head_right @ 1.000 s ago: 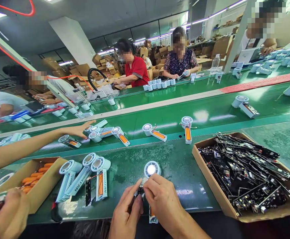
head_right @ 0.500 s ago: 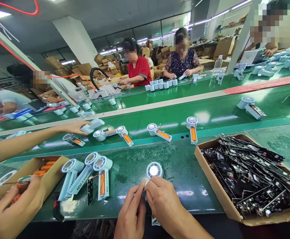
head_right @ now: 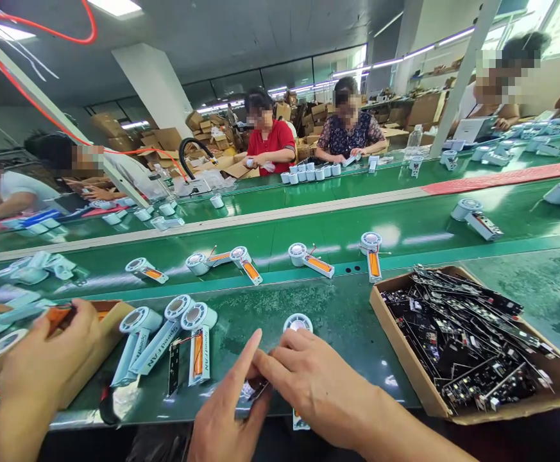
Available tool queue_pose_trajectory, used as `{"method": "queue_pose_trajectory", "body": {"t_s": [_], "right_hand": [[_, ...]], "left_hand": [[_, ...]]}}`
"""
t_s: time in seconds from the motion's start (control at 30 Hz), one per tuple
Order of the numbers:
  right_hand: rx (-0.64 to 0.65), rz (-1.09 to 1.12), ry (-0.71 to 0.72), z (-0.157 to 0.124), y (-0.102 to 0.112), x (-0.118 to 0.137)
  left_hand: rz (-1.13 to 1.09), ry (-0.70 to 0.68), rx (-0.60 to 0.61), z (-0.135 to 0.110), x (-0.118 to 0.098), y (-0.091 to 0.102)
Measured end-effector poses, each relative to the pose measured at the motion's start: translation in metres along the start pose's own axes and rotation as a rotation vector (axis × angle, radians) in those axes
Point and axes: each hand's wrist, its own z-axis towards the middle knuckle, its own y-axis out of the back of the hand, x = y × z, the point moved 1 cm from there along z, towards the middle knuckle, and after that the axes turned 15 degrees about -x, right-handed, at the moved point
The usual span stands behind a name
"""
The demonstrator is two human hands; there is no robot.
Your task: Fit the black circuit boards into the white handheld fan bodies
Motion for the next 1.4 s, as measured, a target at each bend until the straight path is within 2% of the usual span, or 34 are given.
{"method": "queue_pose_trajectory", "body": {"t_s": [0.03,0.1,0.2,0.23,0.33,0.4,0.47,0.53,0.63,0.7,0.8,0.9,1.07,1.17,1.27,1.4], "right_hand": [[-0.002,-0.007,0.004,0.0,0.001,-0.003],[-0.058,-0.025,-0.079,-0.004,0.0,-0.014],[-0.241,-0.001,-0.315,-0.015,-0.004,-0.029],[-0.307,0.023,-0.387,-0.02,-0.005,-0.032],[-0.438,0.119,-0.601,-0.035,-0.006,-0.035],[-0.458,0.16,-0.767,-0.047,-0.006,-0.038],[-0.425,0.113,-0.857,-0.059,-0.006,-0.041],[-0.345,-0.027,-0.774,-0.068,-0.004,-0.044],[-0.166,-0.26,-0.442,-0.071,0.001,-0.043],[-0.061,-0.315,-0.261,-0.068,0.006,-0.036],[0.008,-0.269,-0.181,-0.065,0.009,-0.023],[0.004,-0.211,-0.289,-0.066,0.003,-0.015],[-0.203,0.096,-0.734,-0.069,-0.014,-0.011],[-0.233,0.299,-0.915,-0.066,-0.023,-0.006],[-0.217,0.355,-0.988,-0.061,-0.028,-0.001],[-0.219,0.293,-0.963,-0.057,-0.028,0.001]], "left_hand": [[-0.028,0.011,0.061,0.007,0.0,-0.003],[-0.111,0.059,0.201,0.022,0.004,-0.012],[-0.225,0.103,0.416,0.04,0.013,-0.032],[-0.233,0.103,0.455,0.044,0.017,-0.039],[-0.225,0.101,0.444,0.045,0.028,-0.053],[-0.221,0.111,0.403,0.042,0.034,-0.056],[-0.224,0.129,0.375,0.038,0.036,-0.057],[-0.243,0.164,0.362,0.035,0.036,-0.057],[-0.291,0.241,0.359,0.031,0.035,-0.058],[-0.318,0.274,0.34,0.029,0.036,-0.06],[-0.355,0.294,0.303,0.025,0.037,-0.063],[-0.385,0.318,0.281,0.022,0.036,-0.065],[-0.436,0.393,0.259,0.017,0.035,-0.067],[-0.456,0.419,0.268,0.016,0.034,-0.068],[-0.484,0.465,0.29,0.018,0.032,-0.067],[-0.443,0.542,0.348,0.023,0.027,-0.065]]}}
